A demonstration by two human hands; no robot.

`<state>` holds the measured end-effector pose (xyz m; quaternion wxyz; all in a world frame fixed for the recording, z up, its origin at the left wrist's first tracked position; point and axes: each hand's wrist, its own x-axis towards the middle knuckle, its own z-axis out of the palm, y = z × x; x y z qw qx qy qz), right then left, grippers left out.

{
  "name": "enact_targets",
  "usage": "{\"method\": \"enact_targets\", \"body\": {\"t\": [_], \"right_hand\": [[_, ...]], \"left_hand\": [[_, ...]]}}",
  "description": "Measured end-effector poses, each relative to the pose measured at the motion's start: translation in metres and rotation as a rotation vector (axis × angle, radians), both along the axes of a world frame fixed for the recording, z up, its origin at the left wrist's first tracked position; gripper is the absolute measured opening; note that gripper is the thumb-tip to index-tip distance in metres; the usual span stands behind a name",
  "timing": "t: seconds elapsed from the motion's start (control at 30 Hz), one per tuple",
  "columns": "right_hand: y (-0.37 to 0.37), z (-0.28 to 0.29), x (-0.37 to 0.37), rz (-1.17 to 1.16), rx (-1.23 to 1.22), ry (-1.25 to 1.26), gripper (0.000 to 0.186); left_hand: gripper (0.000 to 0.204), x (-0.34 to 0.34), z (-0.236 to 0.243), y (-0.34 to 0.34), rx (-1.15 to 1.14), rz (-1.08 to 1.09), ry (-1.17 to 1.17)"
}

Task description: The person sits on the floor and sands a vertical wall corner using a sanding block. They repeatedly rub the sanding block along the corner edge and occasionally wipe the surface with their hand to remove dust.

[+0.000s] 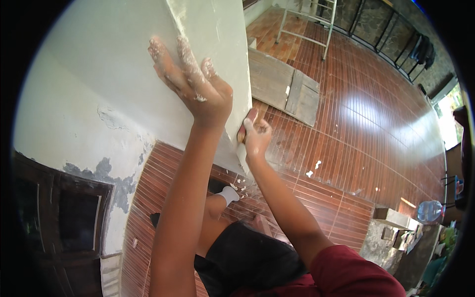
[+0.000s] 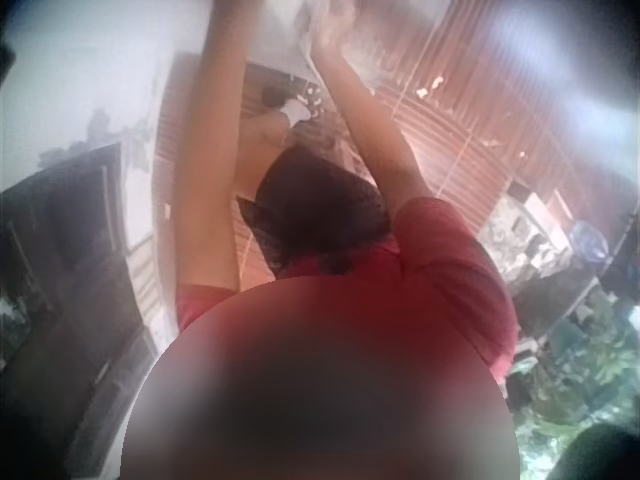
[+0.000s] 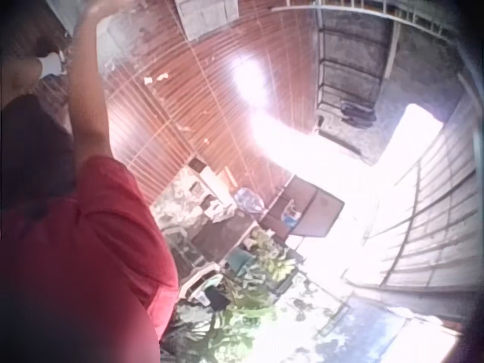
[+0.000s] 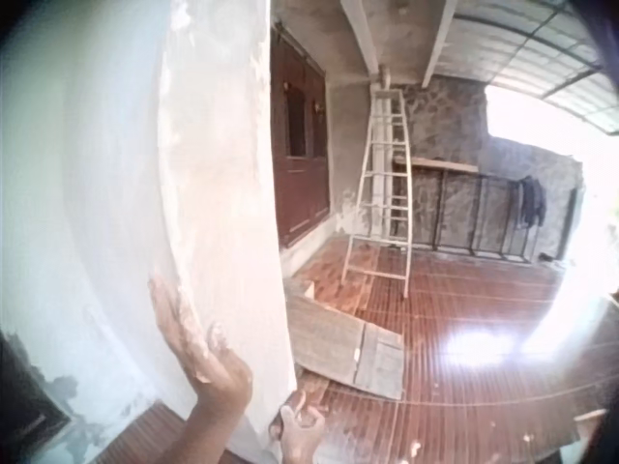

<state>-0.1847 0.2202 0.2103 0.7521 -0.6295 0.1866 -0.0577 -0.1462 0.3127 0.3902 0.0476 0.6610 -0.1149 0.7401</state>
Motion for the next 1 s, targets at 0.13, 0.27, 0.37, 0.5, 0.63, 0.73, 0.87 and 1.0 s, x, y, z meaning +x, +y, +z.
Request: {"method": "enact_targets", "body": {"t": [0.13, 0.27, 0.37, 0.5, 0.63, 0.73, 0.87, 1.0], "right_hand": [[0.002, -0.034, -0.014, 0.168, 0.070, 0.072, 0.061], [0.007, -0.062, 0.006, -0.048, 0.004, 0.030, 0.063], [0.006, -0.065, 0.016, -0.122, -0.109, 0.003, 0.065], [0.000, -0.055, -0.009, 0.284, 0.189, 0.256, 0.066], [0.001, -0.048, -0.008, 0.079, 0.150, 0.172, 0.064], [0.007, -0.053, -0.003, -0.132, -0.007, -0.031, 0.062], [0.011, -0.059, 0.004, 0.142, 0.170, 0.185, 0.059], [0.005, -0.054, 0.016, -0.012, 0.097, 0.077, 0.063]], "left_hand": [[0.049, -0.003, 0.000, 0.000, -0.019, -0.011, 0.044], [0.048, -0.004, 0.000, -0.001, 0.005, 0.000, 0.048], [0.049, -0.003, 0.000, 0.000, 0.008, -0.031, 0.049], [0.050, -0.002, 0.002, 0.004, 0.038, -0.051, 0.059], [0.052, -0.007, 0.001, 0.002, 0.052, 0.026, 0.095], [0.054, -0.011, 0.001, 0.000, 0.023, 0.124, 0.114], [0.053, -0.011, 0.004, -0.001, 0.032, 0.050, 0.125], [0.053, -0.011, 0.004, -0.001, 0.037, 0.067, 0.115]]}}
